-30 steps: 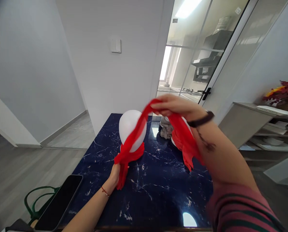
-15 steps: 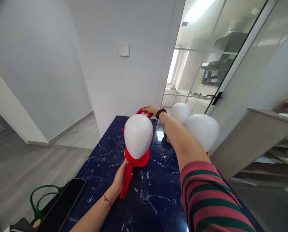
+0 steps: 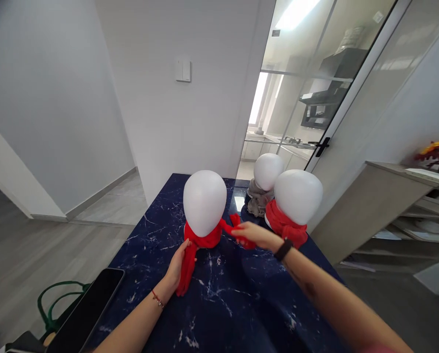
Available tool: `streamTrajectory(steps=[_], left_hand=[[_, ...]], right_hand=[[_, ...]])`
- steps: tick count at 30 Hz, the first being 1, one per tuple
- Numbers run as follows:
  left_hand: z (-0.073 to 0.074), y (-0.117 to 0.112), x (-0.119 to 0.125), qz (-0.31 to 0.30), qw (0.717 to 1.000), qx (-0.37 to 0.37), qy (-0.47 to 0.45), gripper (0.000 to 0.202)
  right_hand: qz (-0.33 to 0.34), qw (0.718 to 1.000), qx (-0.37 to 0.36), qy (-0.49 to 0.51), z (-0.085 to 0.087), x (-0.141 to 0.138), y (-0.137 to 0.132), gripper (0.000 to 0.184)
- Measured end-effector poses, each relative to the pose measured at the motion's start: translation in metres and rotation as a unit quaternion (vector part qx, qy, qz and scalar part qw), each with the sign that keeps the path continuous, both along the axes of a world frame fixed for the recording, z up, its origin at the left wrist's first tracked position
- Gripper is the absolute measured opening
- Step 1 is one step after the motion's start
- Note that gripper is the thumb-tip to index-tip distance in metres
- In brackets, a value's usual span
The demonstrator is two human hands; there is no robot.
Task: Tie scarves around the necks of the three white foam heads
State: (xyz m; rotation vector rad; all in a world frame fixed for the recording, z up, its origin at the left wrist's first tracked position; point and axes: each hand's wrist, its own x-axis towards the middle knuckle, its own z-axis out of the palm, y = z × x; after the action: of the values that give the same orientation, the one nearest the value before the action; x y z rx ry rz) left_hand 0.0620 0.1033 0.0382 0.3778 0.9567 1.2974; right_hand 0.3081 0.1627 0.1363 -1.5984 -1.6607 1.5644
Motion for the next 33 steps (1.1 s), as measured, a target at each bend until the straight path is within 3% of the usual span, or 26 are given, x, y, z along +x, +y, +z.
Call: streamTrajectory(steps=[4, 6, 10, 13, 16, 19, 21, 24, 27, 30, 33], left_hand=[[0.002, 0.001, 0.001, -0.018, 1.0, 0.0, 0.024, 0.032], [0.004, 0.0, 0.002, -0.022, 0.999, 0.0, 0.028, 0.031], [0.01, -0.004, 0.002, -0.036, 0.999, -0.005, 0.01, 0.032], [0.017, -0.009, 0.002, -0.094, 0.995, -0.024, -0.009, 0.039], [0.018, -0.009, 0.0, -0.115, 0.993, -0.02, -0.008, 0.032], [0.015, -0.007, -0.003, -0.054, 0.997, 0.038, 0.028, 0.021], [0.013, -0.009, -0.008, -0.022, 0.996, 0.053, 0.074, 0.033], [0.013, -0.018, -0.02, -0.033, 0.989, 0.035, 0.142, 0.051], [0.016, -0.031, -0.034, -0.088, 0.984, 0.023, 0.152, 0.04], [0.023, -0.04, -0.044, -0.134, 0.986, -0.012, 0.096, 0.016], [0.034, -0.045, -0.046, -0.118, 0.99, -0.062, 0.046, 0.013]], right_hand=[[0.047, 0.982, -0.062, 0.169, -0.038, -0.042, -0.091, 0.043], [0.034, 0.975, -0.039, 0.217, -0.054, -0.068, -0.126, 0.05], [-0.004, 0.96, -0.008, 0.279, -0.072, -0.111, -0.175, 0.055], [-0.013, 0.953, -0.012, 0.301, -0.082, -0.132, -0.194, 0.041], [-0.025, 0.946, -0.045, 0.319, -0.089, -0.14, -0.198, 0.03], [-0.063, 0.938, -0.03, 0.341, -0.083, -0.138, -0.195, 0.028], [-0.059, 0.935, 0.006, 0.35, -0.073, -0.134, -0.193, 0.027], [-0.011, 0.942, 0.083, 0.326, -0.054, -0.128, -0.191, 0.024], [0.013, 0.949, 0.178, 0.26, -0.045, -0.123, -0.183, 0.022], [-0.05, 0.945, 0.259, 0.195, -0.052, -0.119, -0.159, 0.023], [-0.14, 0.937, 0.273, 0.165, -0.072, -0.121, -0.124, 0.021]])
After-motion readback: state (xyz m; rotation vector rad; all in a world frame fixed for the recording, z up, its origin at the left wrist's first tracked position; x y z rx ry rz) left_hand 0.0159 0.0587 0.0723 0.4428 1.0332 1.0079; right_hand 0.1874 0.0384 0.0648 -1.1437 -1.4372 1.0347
